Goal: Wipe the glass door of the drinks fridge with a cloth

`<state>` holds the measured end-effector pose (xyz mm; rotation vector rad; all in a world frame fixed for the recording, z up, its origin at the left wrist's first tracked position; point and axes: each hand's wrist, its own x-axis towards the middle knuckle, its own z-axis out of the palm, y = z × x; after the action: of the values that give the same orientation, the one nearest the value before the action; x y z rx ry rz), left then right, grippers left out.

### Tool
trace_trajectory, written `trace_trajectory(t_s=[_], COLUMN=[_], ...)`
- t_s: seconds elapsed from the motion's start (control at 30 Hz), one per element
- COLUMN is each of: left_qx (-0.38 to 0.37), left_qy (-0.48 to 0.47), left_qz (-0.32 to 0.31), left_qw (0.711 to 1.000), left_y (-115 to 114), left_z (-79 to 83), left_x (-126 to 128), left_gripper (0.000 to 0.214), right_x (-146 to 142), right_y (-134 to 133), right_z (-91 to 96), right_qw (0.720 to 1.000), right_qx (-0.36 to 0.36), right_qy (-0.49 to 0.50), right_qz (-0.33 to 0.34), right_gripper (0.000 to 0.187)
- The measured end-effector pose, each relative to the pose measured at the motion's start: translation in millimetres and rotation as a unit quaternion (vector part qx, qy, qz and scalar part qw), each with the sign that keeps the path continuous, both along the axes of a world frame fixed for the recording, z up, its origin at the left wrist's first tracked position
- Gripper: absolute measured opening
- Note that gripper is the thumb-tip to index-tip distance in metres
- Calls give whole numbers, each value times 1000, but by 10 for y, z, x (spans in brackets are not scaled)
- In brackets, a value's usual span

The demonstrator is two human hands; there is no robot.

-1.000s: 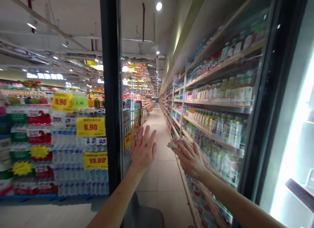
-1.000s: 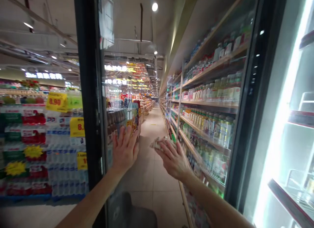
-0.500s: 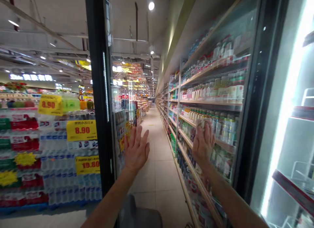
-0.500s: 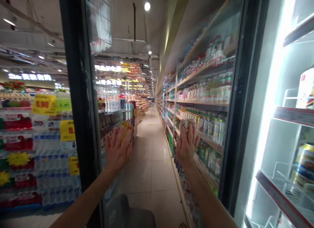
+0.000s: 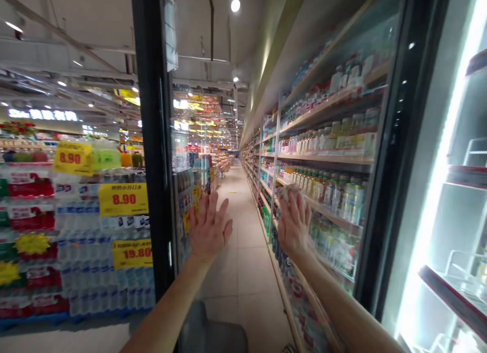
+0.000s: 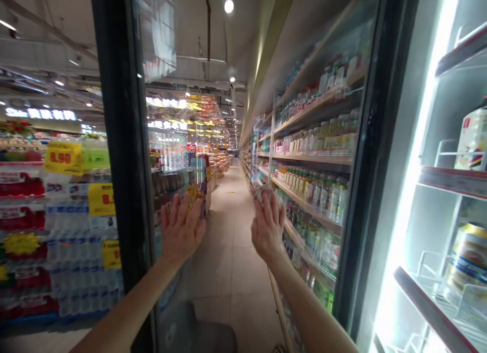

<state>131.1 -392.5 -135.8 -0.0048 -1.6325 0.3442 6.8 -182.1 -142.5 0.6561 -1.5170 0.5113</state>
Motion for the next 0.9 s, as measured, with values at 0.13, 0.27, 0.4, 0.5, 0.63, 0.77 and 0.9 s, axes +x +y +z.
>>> trace_trajectory(t_s=[0.13,0.27,0.4,0.5,0.63,0.77,0.9], left_qx=[3,-7,-7,-5,-2,2,5], left_qy=[-1,1,2,2,-3,-3,-3], left_qz=[0,0,3,0,-3,-2,-3], left_qw=[1000,1000,1000,1000,1000,1000,1000], left_y=[-28,-50,-58,-47,-24,-29,-54], left_z=[-4,-9,-12,-9,-3,-1,-3], left_x=[-8,-15,-22,-18,-10,-14,-30], left_gripper=[62,61,61,62,63,63,64], right_x=[-21,-4,-5,-200,-349,-249,-390], right_y=[-8,-16,57,318,512,405,581], right_z=[35,34,-23,7,6,-134,-140], right_qw=[999,996,997,999,981,999,995], right_qx=[-32,-92,68,-20,-189,-40,-93], right_qy=[19,-5,25,25,-27,-15,-17], right_qz=[-5,-4,31,1,-22,-4,-13], right_gripper=[57,60,63,58,54,58,56])
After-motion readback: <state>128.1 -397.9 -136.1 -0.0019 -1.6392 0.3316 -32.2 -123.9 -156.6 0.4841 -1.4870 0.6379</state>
